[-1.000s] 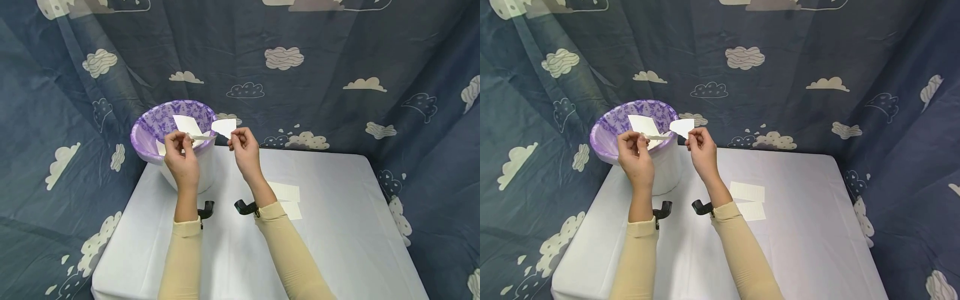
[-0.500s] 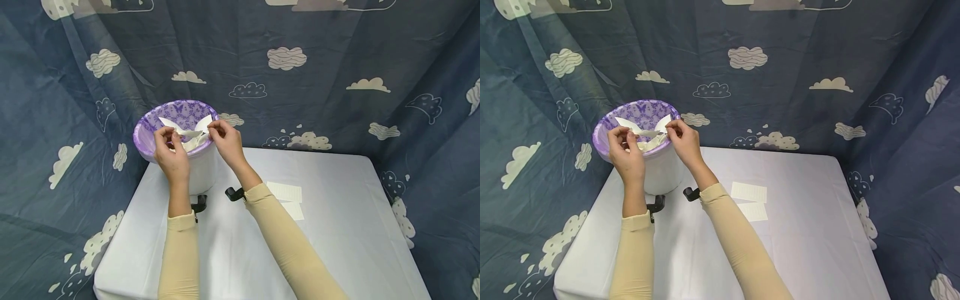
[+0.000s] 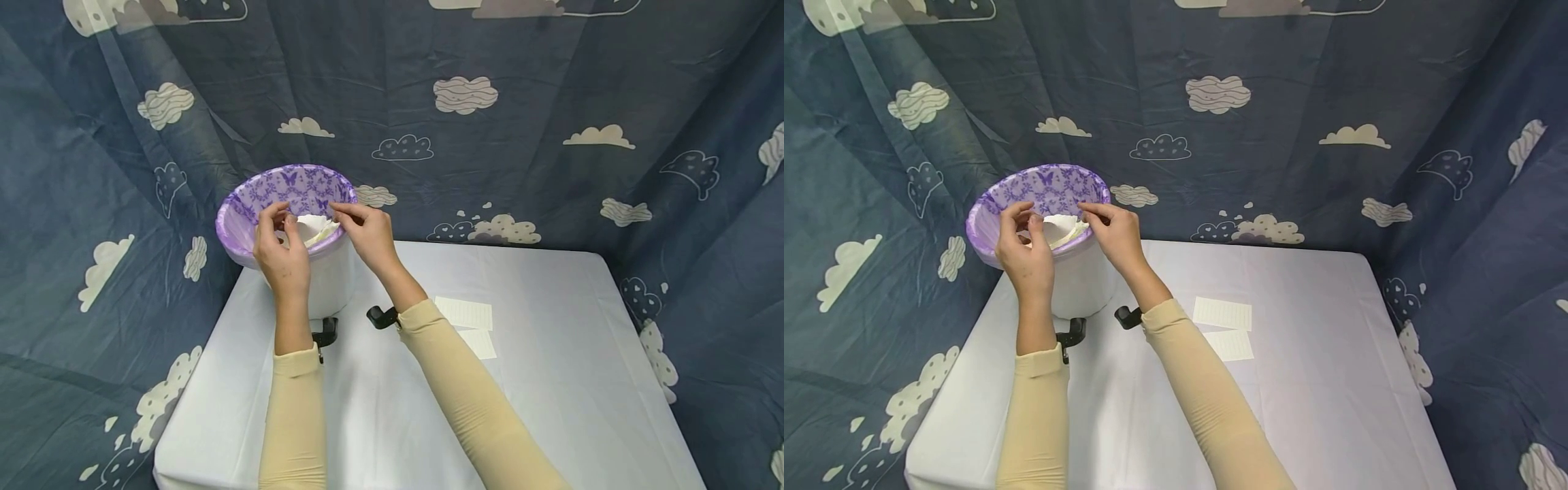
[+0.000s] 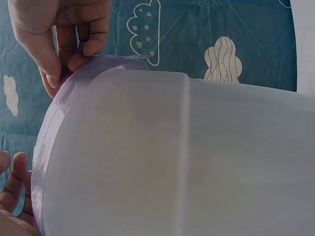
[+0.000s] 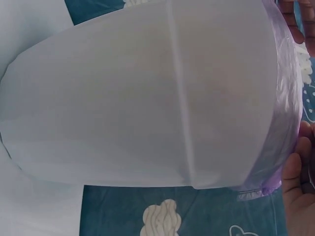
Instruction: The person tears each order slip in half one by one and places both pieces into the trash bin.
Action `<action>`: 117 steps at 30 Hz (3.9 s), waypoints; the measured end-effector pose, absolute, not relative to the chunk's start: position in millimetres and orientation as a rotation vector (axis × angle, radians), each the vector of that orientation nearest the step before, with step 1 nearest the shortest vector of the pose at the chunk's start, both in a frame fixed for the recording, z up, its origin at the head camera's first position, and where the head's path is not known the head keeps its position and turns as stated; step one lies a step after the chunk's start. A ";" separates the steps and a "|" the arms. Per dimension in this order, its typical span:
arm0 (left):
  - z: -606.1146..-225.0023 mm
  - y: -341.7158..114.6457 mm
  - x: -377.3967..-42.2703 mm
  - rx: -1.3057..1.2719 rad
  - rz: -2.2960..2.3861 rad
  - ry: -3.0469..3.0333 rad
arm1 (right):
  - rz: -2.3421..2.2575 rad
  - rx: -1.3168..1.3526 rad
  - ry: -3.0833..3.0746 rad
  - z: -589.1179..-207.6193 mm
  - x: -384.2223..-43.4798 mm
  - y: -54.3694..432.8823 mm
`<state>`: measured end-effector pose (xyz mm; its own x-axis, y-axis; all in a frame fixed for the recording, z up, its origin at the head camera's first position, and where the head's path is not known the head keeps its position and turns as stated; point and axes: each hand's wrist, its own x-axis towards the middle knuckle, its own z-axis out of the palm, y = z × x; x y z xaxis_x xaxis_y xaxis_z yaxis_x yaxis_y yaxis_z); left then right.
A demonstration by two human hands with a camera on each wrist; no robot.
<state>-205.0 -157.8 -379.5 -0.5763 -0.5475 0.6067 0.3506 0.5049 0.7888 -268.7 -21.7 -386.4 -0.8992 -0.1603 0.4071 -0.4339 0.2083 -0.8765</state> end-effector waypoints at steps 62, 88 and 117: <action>-469.0 -39.7 -206.6 -0.149 -1.407 -2.232 | 1.864 -0.050 -2.136 -498.8 -219.2 133.5; -541.0 1.7 -192.4 -0.057 -1.522 -2.544 | 1.808 -0.438 -2.350 -566.9 -180.0 184.6; -602.2 41.0 -177.5 0.074 -1.696 -2.792 | 1.971 -0.617 -2.315 -620.7 -175.9 189.8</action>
